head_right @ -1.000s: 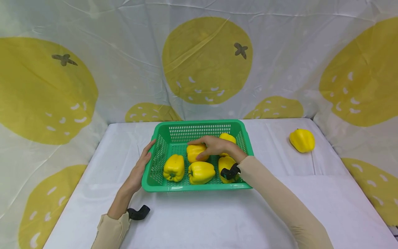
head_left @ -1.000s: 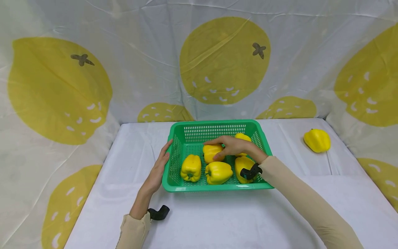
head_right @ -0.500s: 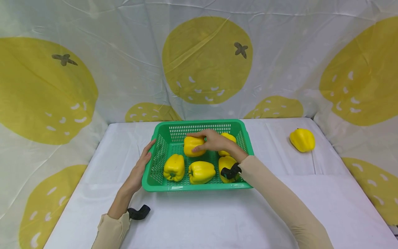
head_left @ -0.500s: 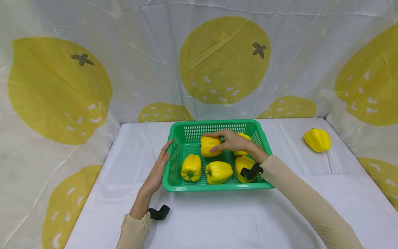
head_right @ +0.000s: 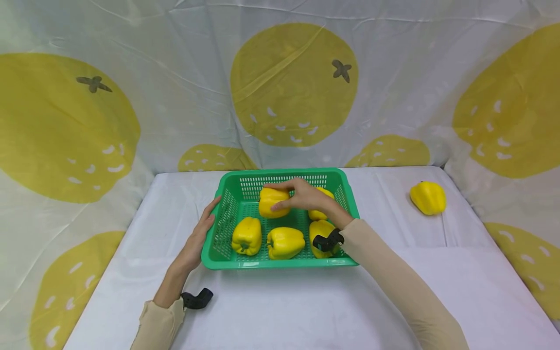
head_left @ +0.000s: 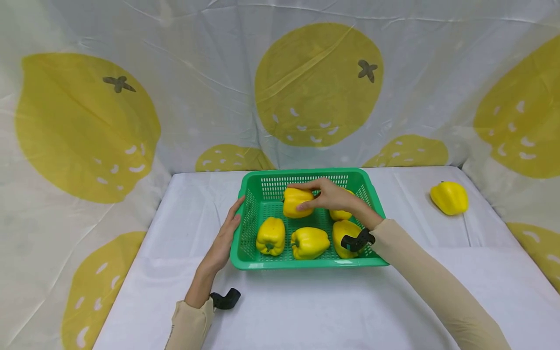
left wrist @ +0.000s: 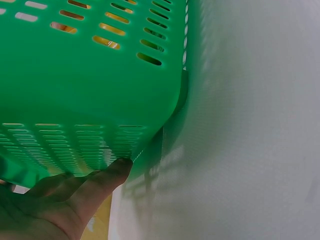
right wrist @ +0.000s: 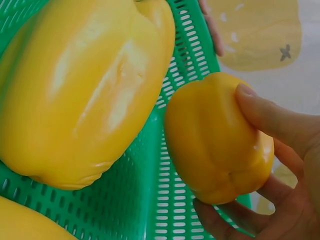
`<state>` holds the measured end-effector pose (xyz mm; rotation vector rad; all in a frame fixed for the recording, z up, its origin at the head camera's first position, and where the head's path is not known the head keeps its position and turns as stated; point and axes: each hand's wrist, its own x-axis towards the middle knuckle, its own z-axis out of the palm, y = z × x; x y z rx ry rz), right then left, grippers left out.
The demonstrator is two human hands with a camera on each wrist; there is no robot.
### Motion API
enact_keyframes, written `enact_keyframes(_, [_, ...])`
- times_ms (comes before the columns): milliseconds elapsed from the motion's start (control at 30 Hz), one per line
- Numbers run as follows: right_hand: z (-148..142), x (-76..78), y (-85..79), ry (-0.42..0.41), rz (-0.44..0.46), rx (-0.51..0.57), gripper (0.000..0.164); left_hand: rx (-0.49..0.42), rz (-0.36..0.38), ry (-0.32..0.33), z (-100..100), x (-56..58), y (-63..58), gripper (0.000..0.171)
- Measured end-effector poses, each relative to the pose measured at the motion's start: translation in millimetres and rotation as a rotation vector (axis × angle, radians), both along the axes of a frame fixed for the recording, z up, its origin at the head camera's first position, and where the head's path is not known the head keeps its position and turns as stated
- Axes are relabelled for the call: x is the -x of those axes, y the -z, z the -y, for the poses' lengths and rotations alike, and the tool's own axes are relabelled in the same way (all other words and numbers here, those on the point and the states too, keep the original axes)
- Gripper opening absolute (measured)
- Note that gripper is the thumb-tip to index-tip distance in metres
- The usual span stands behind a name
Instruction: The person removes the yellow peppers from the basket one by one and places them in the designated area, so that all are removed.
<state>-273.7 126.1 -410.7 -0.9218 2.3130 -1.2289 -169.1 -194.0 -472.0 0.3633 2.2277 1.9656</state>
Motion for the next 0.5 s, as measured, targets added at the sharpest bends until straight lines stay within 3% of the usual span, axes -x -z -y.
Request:
enact_keyframes(200, [-2, -1.1, -6.0, 0.05, 0.031, 0.057, 0.064, 0.008, 0.008, -0.009, -1, -0.3, -1.1, 0.052])
enact_keyframes(500, [-7, -8.3, -21.3, 0.195, 0.04, 0.056, 0.063, 0.016, 0.012, -0.014, -1, -1.5, -1.2, 0.051])
